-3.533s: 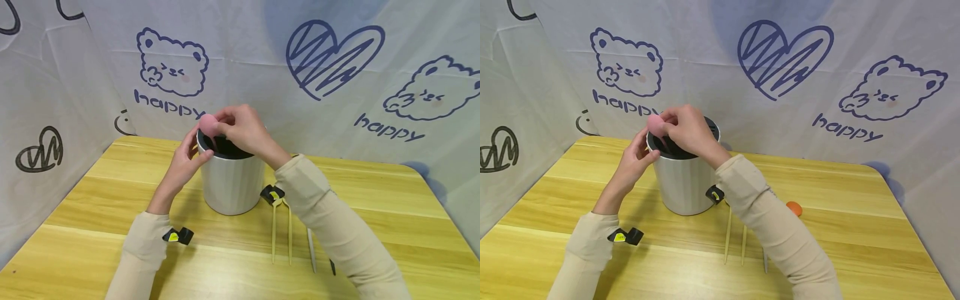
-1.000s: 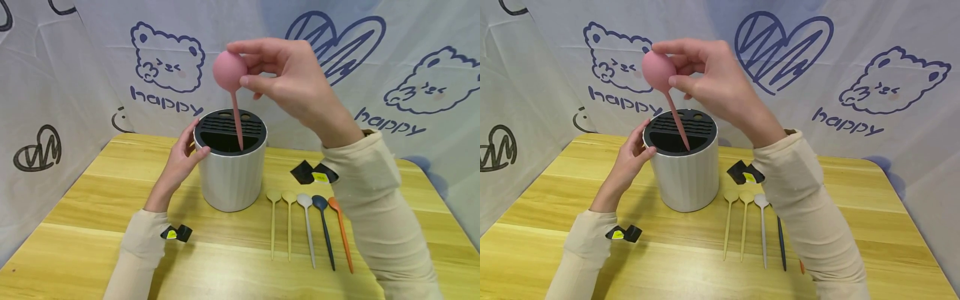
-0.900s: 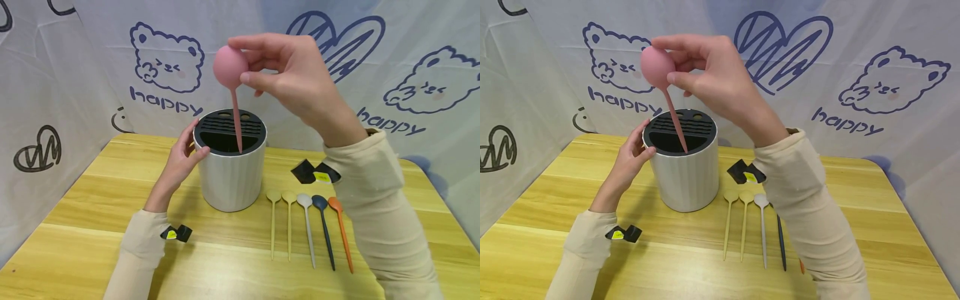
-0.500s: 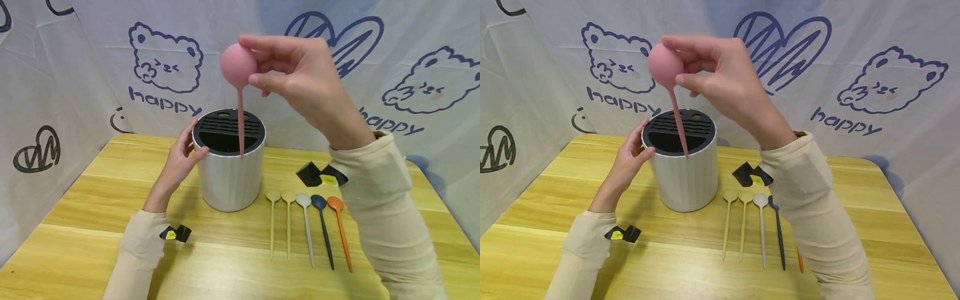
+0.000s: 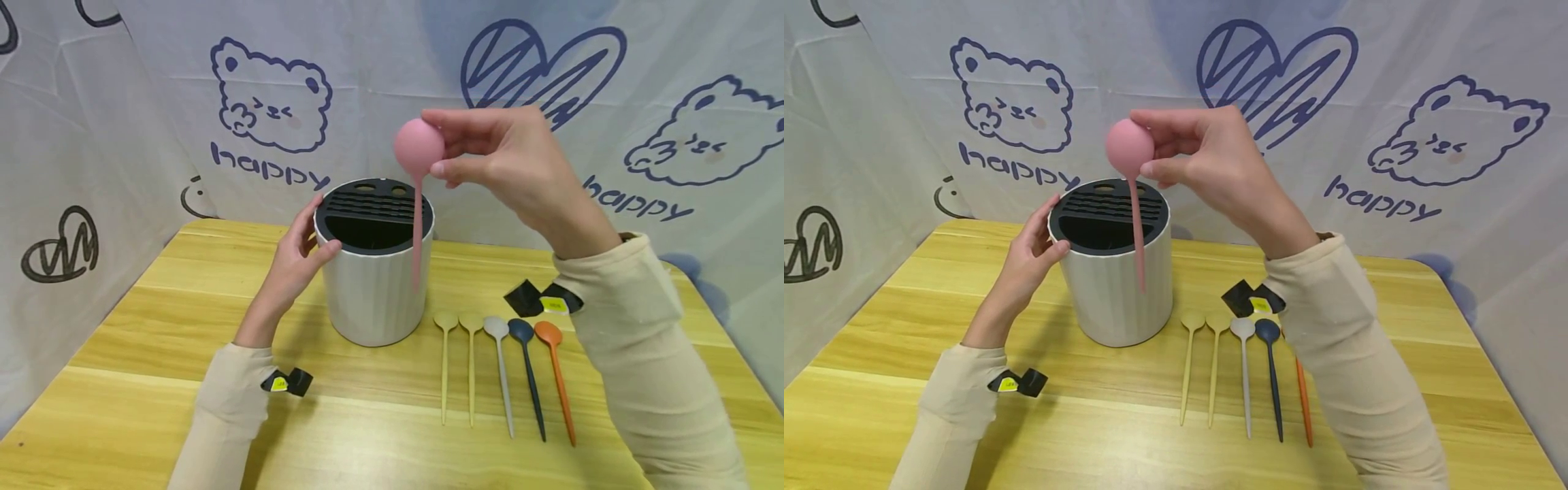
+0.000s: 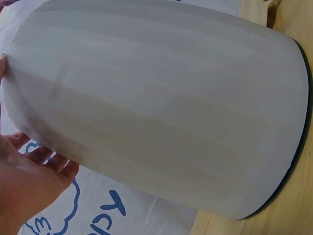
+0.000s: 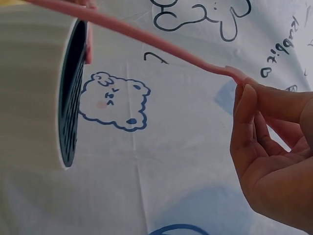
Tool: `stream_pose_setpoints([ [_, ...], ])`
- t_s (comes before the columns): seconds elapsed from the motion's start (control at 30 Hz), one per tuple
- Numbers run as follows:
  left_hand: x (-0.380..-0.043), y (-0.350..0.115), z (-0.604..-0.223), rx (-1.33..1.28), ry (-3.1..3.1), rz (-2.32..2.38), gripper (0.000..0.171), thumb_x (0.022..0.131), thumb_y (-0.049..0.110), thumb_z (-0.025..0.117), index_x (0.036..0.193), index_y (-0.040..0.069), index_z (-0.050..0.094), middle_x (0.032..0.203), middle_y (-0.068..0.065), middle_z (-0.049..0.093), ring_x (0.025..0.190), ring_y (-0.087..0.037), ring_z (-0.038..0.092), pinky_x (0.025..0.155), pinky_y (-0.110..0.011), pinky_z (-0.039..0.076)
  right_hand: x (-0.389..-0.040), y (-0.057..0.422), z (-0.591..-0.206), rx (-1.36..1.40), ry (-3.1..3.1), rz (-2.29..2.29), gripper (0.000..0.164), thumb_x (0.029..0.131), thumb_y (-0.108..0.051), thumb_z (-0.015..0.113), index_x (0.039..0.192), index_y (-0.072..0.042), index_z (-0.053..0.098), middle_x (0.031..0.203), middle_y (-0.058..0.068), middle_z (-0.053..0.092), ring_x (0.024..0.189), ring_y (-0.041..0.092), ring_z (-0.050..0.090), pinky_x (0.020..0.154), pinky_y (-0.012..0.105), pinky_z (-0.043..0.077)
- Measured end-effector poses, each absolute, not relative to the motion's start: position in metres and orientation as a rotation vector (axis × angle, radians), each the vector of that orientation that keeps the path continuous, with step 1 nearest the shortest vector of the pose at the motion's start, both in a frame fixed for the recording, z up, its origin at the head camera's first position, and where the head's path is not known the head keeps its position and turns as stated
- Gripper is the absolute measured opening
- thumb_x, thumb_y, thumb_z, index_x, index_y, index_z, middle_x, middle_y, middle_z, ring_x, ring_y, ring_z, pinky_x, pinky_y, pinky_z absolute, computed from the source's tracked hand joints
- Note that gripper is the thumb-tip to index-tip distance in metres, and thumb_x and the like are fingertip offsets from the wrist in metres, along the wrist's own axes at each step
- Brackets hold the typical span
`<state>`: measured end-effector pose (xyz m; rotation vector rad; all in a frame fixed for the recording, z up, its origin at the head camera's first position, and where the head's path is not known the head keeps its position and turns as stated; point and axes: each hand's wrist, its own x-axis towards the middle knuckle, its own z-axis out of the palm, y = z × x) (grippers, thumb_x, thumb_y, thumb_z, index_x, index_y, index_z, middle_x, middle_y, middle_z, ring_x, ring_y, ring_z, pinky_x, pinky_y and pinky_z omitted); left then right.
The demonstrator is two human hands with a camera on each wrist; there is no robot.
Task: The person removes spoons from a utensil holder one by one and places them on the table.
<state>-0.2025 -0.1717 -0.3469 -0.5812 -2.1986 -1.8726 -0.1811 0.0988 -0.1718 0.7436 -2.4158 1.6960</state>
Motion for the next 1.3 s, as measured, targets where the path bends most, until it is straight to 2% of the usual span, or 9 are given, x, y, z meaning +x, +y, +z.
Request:
stream_pose_setpoints([
  [0.17,-0.203,-0.171,-0.348,-0.588,-2.186,-1.88,0.079,0.088,0.037,0.065,0.153,0.012,0.028,0.153,-0.005,0.033,0.136,-0.022,0.034,0.113,-0.042,0.027,-0.188,0.106,-0.186,0.691,-2.532,1.665,0.048,0.08,0.005,0.074,0.126,-0.005,0.065,0.108,0.013,0.069,0.098,0.019,0.065,0.088,0.027,0.051],
  [0.4,-0.204,-0.17,-0.348,-0.593,-2.173,-1.883,0.08,0.087,0.038,0.066,0.153,0.011,0.028,0.152,-0.006,0.034,0.134,-0.023,0.036,0.112,-0.042,0.027,-0.194,0.116,-0.204,0.653,-2.576,1.716,0.049,0.081,0.006,0.073,0.128,0.0,0.061,0.11,0.015,0.068,0.095,0.019,0.065,0.085,0.025,0.052],
  [0.67,-0.203,-0.171,-0.349,-0.583,-2.17,-1.886,0.081,0.088,0.04,0.066,0.153,0.011,0.028,0.153,-0.005,0.032,0.136,-0.022,0.034,0.113,-0.042,0.027,-0.198,0.123,-0.22,0.63,-2.658,1.75,0.047,0.083,0.005,0.071,0.129,0.001,0.06,0.11,0.015,0.068,0.094,0.019,0.065,0.086,0.025,0.052],
  [0.93,-0.202,-0.171,-0.348,-0.58,-2.182,-1.885,0.085,0.086,0.046,0.067,0.153,0.012,0.028,0.154,-0.004,0.032,0.137,-0.022,0.033,0.113,-0.042,0.027,-0.196,0.137,-0.236,0.657,-2.782,1.735,0.048,0.086,0.002,0.069,0.133,0.0,0.057,0.117,0.017,0.064,0.099,0.02,0.062,0.087,0.024,0.051],
  [1.03,-0.202,-0.172,-0.347,-0.579,-2.187,-1.884,0.082,0.087,0.042,0.066,0.153,0.012,0.027,0.153,-0.004,0.032,0.137,-0.022,0.033,0.113,-0.042,0.027,-0.195,0.14,-0.244,0.675,-2.805,1.741,0.049,0.087,0.001,0.068,0.134,0.001,0.056,0.118,0.019,0.063,0.098,0.02,0.061,0.087,0.024,0.051],
  [1.17,-0.201,-0.172,-0.347,-0.577,-2.19,-1.887,0.081,0.088,0.04,0.066,0.153,0.011,0.027,0.154,-0.004,0.031,0.137,-0.021,0.032,0.113,-0.041,0.026,-0.193,0.143,-0.258,0.663,-2.834,1.738,0.047,0.086,0.002,0.068,0.132,0.003,0.057,0.116,0.019,0.063,0.096,0.022,0.061,0.085,0.025,0.052],
  [1.3,-0.201,-0.172,-0.346,-0.583,-2.188,-1.887,0.084,0.087,0.045,0.067,0.153,0.012,0.027,0.154,-0.004,0.031,0.138,-0.022,0.032,0.113,-0.042,0.026,-0.19,0.145,-0.273,0.637,-2.838,1.766,0.047,0.085,0.004,0.068,0.131,0.004,0.057,0.113,0.019,0.064,0.094,0.021,0.062,0.084,0.027,0.053],
])
